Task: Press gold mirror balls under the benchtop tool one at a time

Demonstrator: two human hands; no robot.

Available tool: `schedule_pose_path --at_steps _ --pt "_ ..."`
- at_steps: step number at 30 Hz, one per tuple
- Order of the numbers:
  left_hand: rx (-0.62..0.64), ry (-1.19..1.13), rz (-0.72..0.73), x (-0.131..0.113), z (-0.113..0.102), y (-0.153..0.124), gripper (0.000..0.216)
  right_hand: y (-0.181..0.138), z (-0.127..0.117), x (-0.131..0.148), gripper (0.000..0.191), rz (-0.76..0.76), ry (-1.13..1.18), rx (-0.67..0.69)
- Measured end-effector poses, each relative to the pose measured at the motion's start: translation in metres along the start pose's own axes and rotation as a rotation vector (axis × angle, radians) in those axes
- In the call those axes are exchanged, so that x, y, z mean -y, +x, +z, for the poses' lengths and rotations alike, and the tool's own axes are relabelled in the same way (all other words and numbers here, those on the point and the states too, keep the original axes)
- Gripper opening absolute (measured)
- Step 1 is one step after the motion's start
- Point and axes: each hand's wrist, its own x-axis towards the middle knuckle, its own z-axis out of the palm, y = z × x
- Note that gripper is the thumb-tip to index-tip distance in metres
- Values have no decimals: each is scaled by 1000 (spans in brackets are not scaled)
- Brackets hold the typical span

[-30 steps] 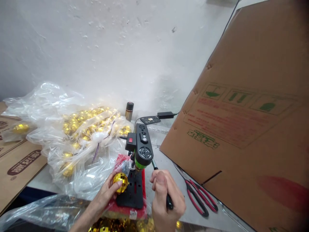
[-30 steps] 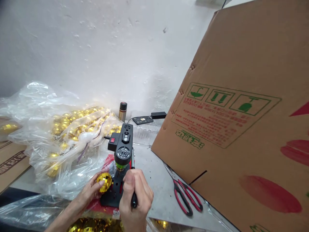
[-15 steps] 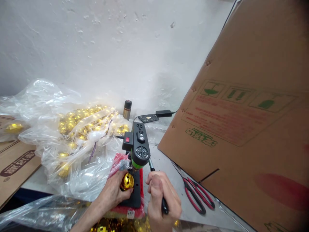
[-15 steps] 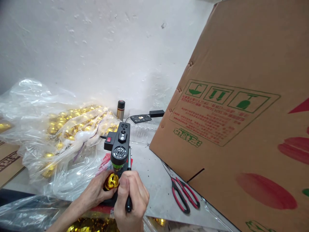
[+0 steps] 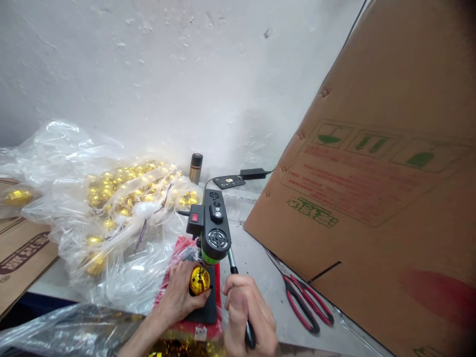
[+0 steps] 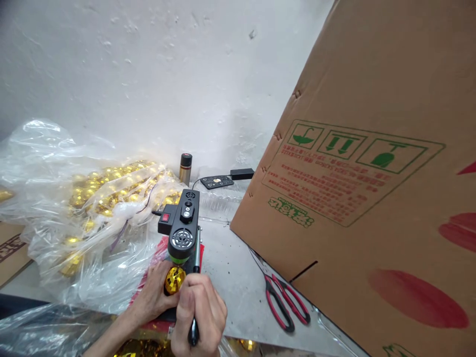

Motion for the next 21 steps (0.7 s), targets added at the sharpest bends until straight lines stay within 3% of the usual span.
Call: schedule_pose_path --at_steps 6,15,21 --pt "-1 -5 14 4 4 0 38 -26 8 -11 35 -16 -26 -67" --pt "-29 -16 27 1 3 -1 40 -34 24 -8 39 50 -61 -229" --pt "-30 -22 19 -1 2 0 39 -41 28 -13 39 70 -57 -262"
